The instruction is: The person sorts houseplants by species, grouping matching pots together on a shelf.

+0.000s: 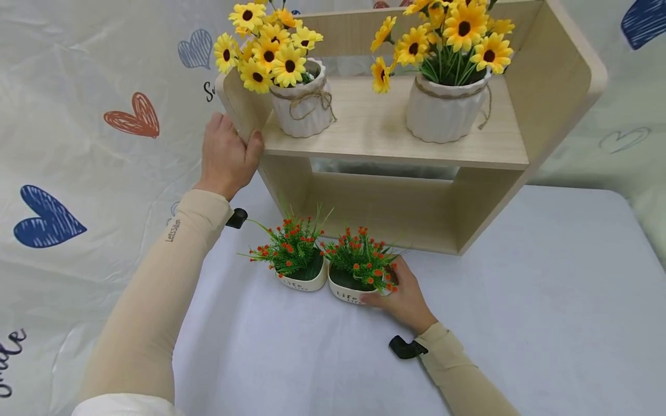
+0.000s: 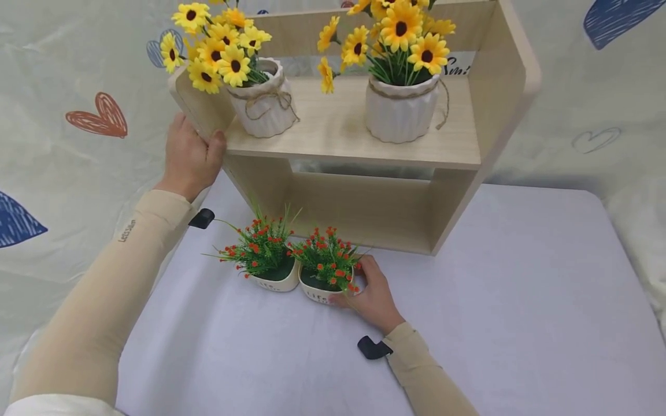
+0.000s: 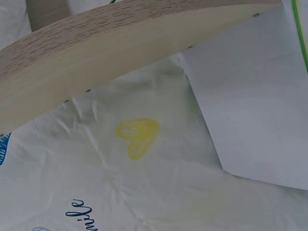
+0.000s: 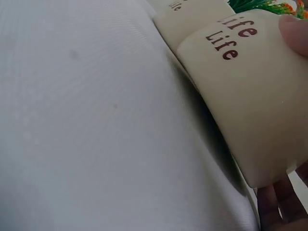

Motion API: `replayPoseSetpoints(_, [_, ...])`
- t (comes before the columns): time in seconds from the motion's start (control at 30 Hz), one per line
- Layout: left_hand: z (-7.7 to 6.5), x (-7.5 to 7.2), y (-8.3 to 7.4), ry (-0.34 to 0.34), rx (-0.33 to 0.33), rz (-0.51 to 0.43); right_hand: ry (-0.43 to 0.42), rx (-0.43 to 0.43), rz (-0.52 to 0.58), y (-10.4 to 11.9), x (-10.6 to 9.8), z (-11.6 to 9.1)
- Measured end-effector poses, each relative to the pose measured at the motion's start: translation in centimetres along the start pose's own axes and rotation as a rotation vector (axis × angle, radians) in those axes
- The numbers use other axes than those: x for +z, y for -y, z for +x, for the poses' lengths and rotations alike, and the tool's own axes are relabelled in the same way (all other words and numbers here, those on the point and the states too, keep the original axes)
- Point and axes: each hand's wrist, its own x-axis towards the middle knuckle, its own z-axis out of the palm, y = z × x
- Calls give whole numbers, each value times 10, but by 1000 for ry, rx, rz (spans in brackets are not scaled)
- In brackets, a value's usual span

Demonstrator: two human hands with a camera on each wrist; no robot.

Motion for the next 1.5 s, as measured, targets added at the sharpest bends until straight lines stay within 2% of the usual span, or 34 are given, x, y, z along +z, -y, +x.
replayPoseSetpoints(0.1, [-1,-1,0,0,-1,-1,-22,14,-42,1,0,0])
replayPoseSetpoints(0.4, [-2,-3,1,-1,2,-3,-51,-15,-83,6,-6,4])
replayPoseSetpoints(0.57, [-2,-4,4,-5,-1,-1,-60,-20,-124,16,-12,10])
replayPoseSetpoints(0.8, [-3,-5,5,2,-11,17,-53,-30,-117,24,-21,20])
replayPoseSetpoints(1.03, [-2,-4,6,0,22,18,-60,-34,-120,28,-36,30])
replayPoseSetpoints(1.23, [-1,-3,4,12,26,10,-68,0,-117,27,-55,37])
replayPoseSetpoints(1.5, [1,-1,1,-29,59,-8,-115,58,-214,25,-78,46])
